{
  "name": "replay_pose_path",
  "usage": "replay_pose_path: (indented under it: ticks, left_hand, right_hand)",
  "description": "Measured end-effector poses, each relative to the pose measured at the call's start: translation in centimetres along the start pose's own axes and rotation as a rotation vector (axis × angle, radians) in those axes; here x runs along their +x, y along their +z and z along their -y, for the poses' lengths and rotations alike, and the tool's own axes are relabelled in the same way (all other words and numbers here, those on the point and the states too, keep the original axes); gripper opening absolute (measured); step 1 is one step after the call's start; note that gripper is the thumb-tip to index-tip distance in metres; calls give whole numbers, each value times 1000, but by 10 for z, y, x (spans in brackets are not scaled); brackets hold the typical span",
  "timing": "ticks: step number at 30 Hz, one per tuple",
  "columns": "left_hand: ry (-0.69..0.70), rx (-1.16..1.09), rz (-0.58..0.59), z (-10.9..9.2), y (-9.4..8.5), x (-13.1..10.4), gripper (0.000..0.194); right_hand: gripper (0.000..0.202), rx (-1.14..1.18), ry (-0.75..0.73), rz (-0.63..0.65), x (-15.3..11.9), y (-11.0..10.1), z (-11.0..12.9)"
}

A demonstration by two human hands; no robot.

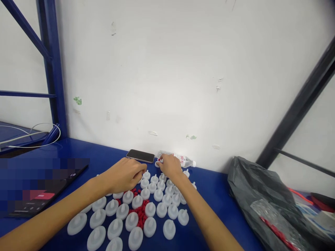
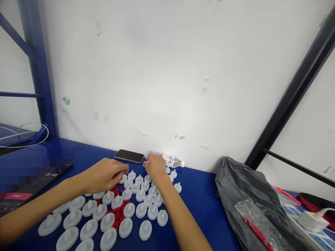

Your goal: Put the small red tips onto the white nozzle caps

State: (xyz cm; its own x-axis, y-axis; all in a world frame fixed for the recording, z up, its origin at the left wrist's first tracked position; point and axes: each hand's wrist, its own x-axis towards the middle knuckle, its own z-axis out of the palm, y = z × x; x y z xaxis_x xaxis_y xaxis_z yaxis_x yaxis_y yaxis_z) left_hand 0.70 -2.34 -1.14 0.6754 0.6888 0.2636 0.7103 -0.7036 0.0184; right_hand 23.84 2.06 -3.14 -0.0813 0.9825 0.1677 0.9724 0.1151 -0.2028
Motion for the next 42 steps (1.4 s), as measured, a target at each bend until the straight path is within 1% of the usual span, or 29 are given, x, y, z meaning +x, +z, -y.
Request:
replay_pose_path:
  ticks: [3,6,10,13,17,21,27,33,36,39,42]
  left_hand:
    - [-7,15,0,1,0,0,26]
    - [-9,25,0,1,0,0,26]
    - [-10,32,-5,-1,-1,-1,26]
    - [-7,42,-12,-3,-1,-1,26]
    - [-2,58,-10,-3,0,-1,24]
    - [-4,58,-5,-2,2,-1,24]
    - [-1,50,-7,-1,4,-2,24]
    - [6,49,4,-1,3,-2,25]
    - [7,49,-6,-2,1,-2,24]
    - [4,48,-18,-2,0,-2,24]
    - [-8,51,-22,-3,-2,-2,24]
  right_hand:
    - [40,-33,-4,19,10,0,7]
    - [39,-39,-34,11,3,-7,5]
    - [37,-27,-86,3,-11,-17,-8]
    - [38,4,-136,53,-12,-19,-20]
    - [39,44,-143,145,-4,-12,-33]
    - [40,88,-107,172,2,-2,-42]
    - [40,150,-90,213,7,2,-52]
    - [41,115,-70,197,5,1,-60]
    - [41,98,-73,154,4,-2,-59]
    - [39,110,-122,86,3,-5,-51]
    - [36,154,-232,42,2,-2,-36]
